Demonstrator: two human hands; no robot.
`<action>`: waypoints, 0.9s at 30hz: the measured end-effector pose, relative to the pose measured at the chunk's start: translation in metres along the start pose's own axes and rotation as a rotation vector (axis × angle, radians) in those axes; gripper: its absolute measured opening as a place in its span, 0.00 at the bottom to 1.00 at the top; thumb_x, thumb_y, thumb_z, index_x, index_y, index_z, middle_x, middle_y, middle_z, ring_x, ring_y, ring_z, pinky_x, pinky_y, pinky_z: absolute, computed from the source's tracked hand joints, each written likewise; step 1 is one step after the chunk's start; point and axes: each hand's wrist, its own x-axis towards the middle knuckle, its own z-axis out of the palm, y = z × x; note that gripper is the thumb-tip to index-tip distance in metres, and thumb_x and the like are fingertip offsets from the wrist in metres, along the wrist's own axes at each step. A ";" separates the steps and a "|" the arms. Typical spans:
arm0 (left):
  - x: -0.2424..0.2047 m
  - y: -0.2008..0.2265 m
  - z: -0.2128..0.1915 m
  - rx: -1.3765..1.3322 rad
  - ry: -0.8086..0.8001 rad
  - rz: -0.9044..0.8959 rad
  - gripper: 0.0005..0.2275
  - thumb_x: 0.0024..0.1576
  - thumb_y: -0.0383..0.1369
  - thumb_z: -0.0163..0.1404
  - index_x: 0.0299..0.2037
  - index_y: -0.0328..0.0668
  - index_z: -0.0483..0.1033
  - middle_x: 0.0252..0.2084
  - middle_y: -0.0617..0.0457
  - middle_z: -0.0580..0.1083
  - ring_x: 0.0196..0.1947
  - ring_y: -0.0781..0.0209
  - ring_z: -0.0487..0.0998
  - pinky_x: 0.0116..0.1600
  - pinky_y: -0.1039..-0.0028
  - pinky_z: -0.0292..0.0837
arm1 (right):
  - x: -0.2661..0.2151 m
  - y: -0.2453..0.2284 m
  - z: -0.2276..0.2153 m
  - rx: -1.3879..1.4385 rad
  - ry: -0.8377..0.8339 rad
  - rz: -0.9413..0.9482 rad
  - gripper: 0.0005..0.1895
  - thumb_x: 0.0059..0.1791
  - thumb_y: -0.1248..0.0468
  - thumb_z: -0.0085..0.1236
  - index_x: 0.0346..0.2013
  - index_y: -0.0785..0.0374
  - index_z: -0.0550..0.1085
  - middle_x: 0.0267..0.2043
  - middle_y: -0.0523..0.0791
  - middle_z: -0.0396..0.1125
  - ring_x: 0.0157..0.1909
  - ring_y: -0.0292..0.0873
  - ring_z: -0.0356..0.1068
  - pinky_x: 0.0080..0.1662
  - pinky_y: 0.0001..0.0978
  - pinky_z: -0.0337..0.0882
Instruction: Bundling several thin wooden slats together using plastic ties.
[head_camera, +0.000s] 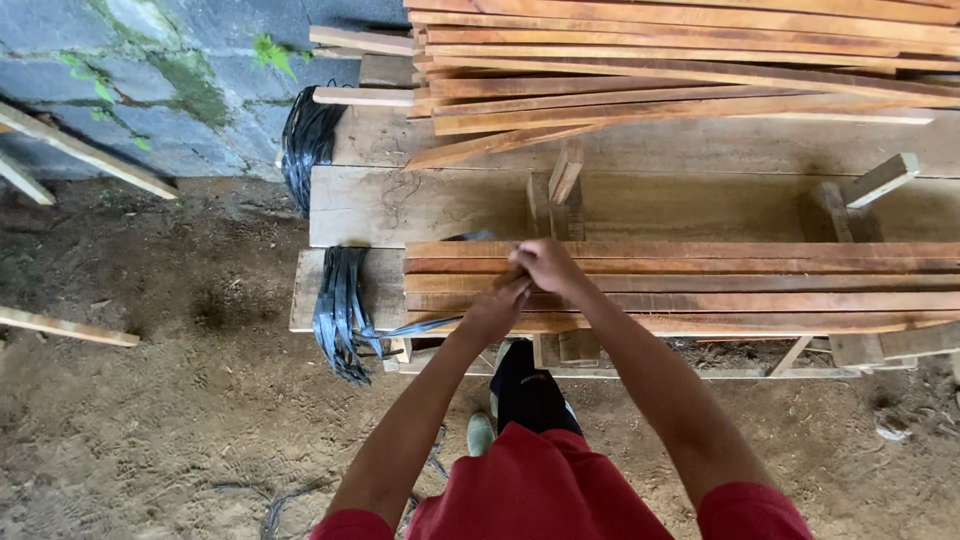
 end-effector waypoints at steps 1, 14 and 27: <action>-0.006 0.012 -0.017 0.000 0.001 -0.005 0.11 0.65 0.34 0.46 0.53 0.47 0.78 0.53 0.44 0.77 0.51 0.39 0.80 0.51 0.55 0.81 | 0.010 0.015 0.006 0.001 -0.005 -0.001 0.14 0.55 0.58 0.54 0.32 0.63 0.79 0.32 0.55 0.75 0.39 0.59 0.76 0.47 0.51 0.70; -0.126 0.029 -0.083 -0.300 -0.072 0.048 0.09 0.62 0.22 0.49 0.50 0.30 0.80 0.48 0.32 0.79 0.50 0.30 0.79 0.52 0.48 0.77 | 0.062 0.059 0.009 -0.297 0.350 0.428 0.23 0.56 0.41 0.43 0.36 0.50 0.79 0.30 0.50 0.73 0.39 0.60 0.76 0.39 0.56 0.73; -0.134 -0.074 0.002 0.286 0.173 0.127 0.10 0.58 0.30 0.52 0.48 0.48 0.82 0.43 0.51 0.77 0.44 0.49 0.80 0.47 0.61 0.77 | 0.037 0.014 0.007 -0.288 0.365 -0.073 0.05 0.59 0.64 0.50 0.49 0.57 0.72 0.34 0.49 0.69 0.39 0.57 0.75 0.42 0.49 0.76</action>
